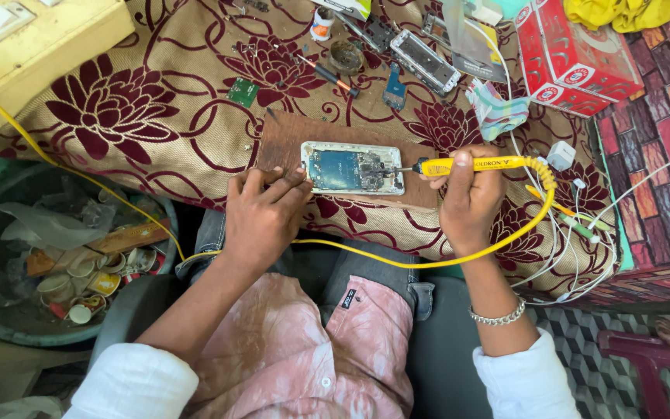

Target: The person uses a yellow hot air gun to apply heat to the internal components of a disassembled smartphone placed on a wooden board. They hold the device steady with their left hand while directing the hot air with their right hand.

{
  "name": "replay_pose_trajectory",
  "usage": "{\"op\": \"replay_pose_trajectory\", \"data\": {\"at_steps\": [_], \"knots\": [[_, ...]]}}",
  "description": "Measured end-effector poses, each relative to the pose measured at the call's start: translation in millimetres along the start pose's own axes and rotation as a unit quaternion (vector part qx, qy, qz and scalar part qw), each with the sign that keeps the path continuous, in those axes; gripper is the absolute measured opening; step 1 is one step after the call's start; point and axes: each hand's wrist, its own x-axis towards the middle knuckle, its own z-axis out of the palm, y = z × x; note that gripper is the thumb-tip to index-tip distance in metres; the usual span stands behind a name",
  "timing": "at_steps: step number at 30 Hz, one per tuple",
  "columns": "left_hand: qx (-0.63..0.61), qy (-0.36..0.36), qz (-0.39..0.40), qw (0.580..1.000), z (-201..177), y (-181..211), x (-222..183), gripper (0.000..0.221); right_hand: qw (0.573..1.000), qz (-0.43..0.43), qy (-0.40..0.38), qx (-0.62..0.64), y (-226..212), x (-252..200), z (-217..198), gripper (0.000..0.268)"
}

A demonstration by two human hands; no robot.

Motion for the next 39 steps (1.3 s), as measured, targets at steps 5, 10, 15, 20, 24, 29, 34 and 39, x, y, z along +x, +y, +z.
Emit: {"op": "replay_pose_trajectory", "data": {"at_steps": [5,10,15,20,24,29,34,39], "knots": [[0.002,-0.003,-0.002,1.0,2.2,0.1,-0.8,0.031,1.0,0.008,0.005,0.017,2.5,-0.6,2.2,0.024],[0.007,-0.009,-0.005,1.0,3.2,-1.1,-1.7,0.032,0.999,0.002,-0.002,0.036,3.6,-1.2,5.5,0.022],[0.003,-0.009,-0.01,1.0,3.5,-0.2,-1.8,0.031,1.0,-0.005,0.005,0.002,4.1,-2.5,4.2,0.022],[-0.007,0.0,-0.016,1.0,1.6,1.4,0.8,0.028,0.999,-0.032,0.009,-0.034,4.2,-4.4,6.9,0.02],[-0.001,0.004,-0.013,1.0,0.5,2.1,1.5,0.027,1.0,-0.015,0.011,-0.022,6.4,-3.5,5.0,0.02],[-0.005,0.007,-0.01,1.0,0.8,1.7,2.0,0.026,1.0,-0.02,0.016,-0.018,9.5,-5.1,7.2,0.02],[-0.001,0.008,-0.013,1.0,0.8,2.3,2.6,0.023,0.999,-0.019,0.029,-0.035,9.4,-5.8,7.9,0.02],[-0.002,0.006,-0.012,1.0,0.3,2.3,3.8,0.025,0.999,-0.013,0.023,-0.042,8.4,-5.5,5.8,0.021]]}}
